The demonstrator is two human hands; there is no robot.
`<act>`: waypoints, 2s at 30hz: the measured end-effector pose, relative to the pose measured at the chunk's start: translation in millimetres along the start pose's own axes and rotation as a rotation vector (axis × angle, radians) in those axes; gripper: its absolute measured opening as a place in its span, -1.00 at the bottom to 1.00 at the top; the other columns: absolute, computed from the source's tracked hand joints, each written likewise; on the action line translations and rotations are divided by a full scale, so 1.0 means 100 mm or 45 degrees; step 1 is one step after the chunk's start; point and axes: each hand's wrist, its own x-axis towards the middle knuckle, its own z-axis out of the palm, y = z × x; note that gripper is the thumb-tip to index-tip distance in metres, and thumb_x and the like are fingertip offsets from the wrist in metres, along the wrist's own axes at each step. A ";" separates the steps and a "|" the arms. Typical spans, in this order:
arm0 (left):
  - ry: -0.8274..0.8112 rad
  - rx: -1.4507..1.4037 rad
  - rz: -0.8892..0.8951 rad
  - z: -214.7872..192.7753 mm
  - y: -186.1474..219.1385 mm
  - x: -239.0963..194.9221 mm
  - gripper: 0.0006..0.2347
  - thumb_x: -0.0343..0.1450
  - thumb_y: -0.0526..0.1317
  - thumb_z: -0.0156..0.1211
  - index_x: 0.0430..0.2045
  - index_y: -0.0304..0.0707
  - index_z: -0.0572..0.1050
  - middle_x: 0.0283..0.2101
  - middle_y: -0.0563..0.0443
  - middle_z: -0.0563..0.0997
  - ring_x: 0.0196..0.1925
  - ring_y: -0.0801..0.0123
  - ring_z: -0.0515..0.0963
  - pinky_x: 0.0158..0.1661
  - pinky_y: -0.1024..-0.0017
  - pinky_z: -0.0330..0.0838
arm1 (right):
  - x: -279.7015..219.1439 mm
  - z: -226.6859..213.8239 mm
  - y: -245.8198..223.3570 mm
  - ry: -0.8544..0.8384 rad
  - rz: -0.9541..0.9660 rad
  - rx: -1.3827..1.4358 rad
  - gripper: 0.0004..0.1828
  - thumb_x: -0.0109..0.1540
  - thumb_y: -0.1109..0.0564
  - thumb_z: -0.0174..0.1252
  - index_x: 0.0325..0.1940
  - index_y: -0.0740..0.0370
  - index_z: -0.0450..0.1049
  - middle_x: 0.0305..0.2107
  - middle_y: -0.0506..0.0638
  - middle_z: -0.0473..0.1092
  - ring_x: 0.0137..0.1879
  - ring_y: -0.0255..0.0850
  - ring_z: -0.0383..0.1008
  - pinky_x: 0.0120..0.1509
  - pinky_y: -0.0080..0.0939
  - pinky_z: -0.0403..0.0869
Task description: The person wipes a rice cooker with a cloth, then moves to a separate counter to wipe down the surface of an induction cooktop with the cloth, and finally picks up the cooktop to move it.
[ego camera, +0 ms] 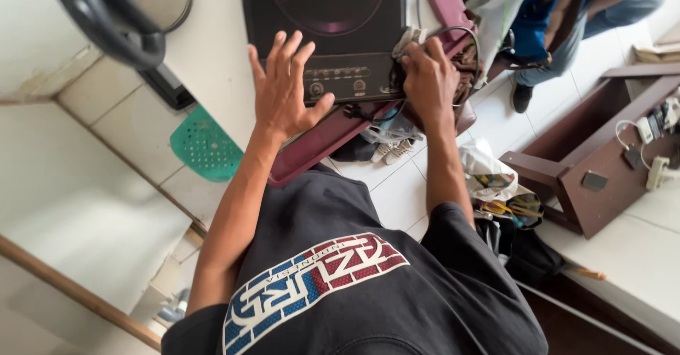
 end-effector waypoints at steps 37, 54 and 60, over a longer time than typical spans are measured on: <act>0.459 -0.901 -0.383 0.38 -0.51 -0.32 -0.54 0.65 -0.08 -0.06 0.35 -0.50 0.18 0.13 -0.33 0.53 0.15 0.05 0.62 0.17 0.24 0.48 | 0.05 0.56 -0.15 -0.260 -0.235 -0.207 -0.67 0.35 0.39 0.17 0.16 0.17 0.59 -0.06 0.04 0.41 -0.04 -0.13 0.46 -0.11 -0.11 0.48; 0.580 -0.845 -0.307 0.38 -0.50 -0.31 -0.60 0.70 -0.09 -0.06 0.36 -0.42 0.24 0.09 -0.26 0.60 0.10 0.18 0.65 0.18 0.29 0.50 | 0.02 0.21 0.21 -0.193 0.028 0.118 -0.85 0.32 0.30 0.31 -0.03 0.21 0.65 -0.24 0.07 0.46 -0.19 -0.06 0.51 -0.13 0.00 0.45; 0.395 -0.954 -0.404 0.25 -0.48 -0.26 -0.54 0.64 -0.10 -0.05 0.37 -0.47 0.13 -0.18 -0.16 0.69 -0.24 0.24 0.70 -0.16 0.38 0.57 | -0.29 0.41 0.51 -0.024 0.075 0.203 -0.86 0.35 0.25 0.29 -0.02 0.35 0.60 -0.25 0.12 0.49 -0.19 -0.04 0.56 -0.07 -0.09 0.49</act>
